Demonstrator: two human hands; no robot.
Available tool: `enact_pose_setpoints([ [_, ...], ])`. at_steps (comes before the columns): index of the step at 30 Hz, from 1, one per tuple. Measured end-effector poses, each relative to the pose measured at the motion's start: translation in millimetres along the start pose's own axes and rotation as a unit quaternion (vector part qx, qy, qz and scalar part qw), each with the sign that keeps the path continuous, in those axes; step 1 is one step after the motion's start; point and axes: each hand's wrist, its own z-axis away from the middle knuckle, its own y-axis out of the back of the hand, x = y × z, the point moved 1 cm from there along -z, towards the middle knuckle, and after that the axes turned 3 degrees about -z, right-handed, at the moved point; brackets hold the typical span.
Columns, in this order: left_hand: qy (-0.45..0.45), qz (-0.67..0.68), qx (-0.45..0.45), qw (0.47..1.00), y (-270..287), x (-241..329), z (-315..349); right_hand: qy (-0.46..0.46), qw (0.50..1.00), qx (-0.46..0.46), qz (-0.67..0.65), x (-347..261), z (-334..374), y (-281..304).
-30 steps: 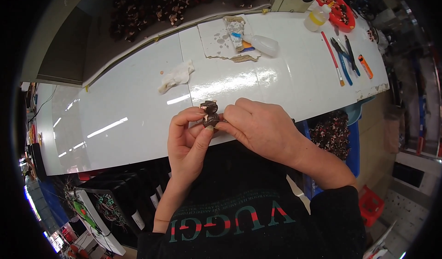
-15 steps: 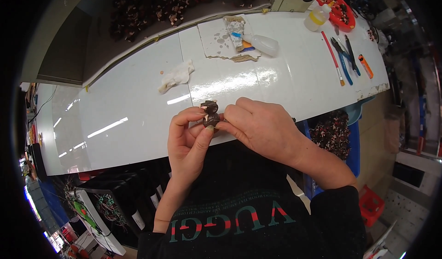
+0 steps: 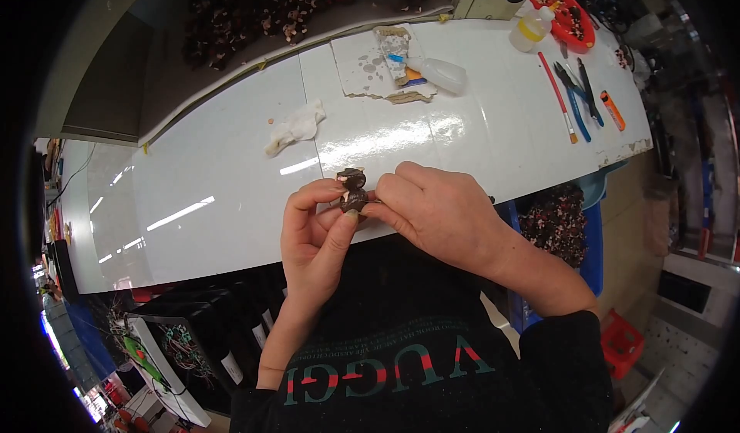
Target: The person assembles small figurines by applying glue from a squeeze bottle, joining components by hand, trimming edges with a craft knife, smoothing with a brush, and retrieving additional figurine pieces from an overhead compartment.
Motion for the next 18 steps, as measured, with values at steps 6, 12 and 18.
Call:
enact_pose_setpoints([
  [6,0.000,-0.006,0.001,1.000,-0.1,-0.3,-0.2,-0.002,1.000,-0.010,0.002,0.4,0.3,-0.5],
  [12,0.006,-0.007,0.005,1.000,-0.5,0.8,-0.5,0.000,1.000,0.008,-0.008,1.6,0.4,-2.4],
  [18,0.001,-0.008,0.003,1.000,-0.9,1.1,-1.2,0.002,1.000,-0.004,0.005,1.6,0.2,-0.8],
])
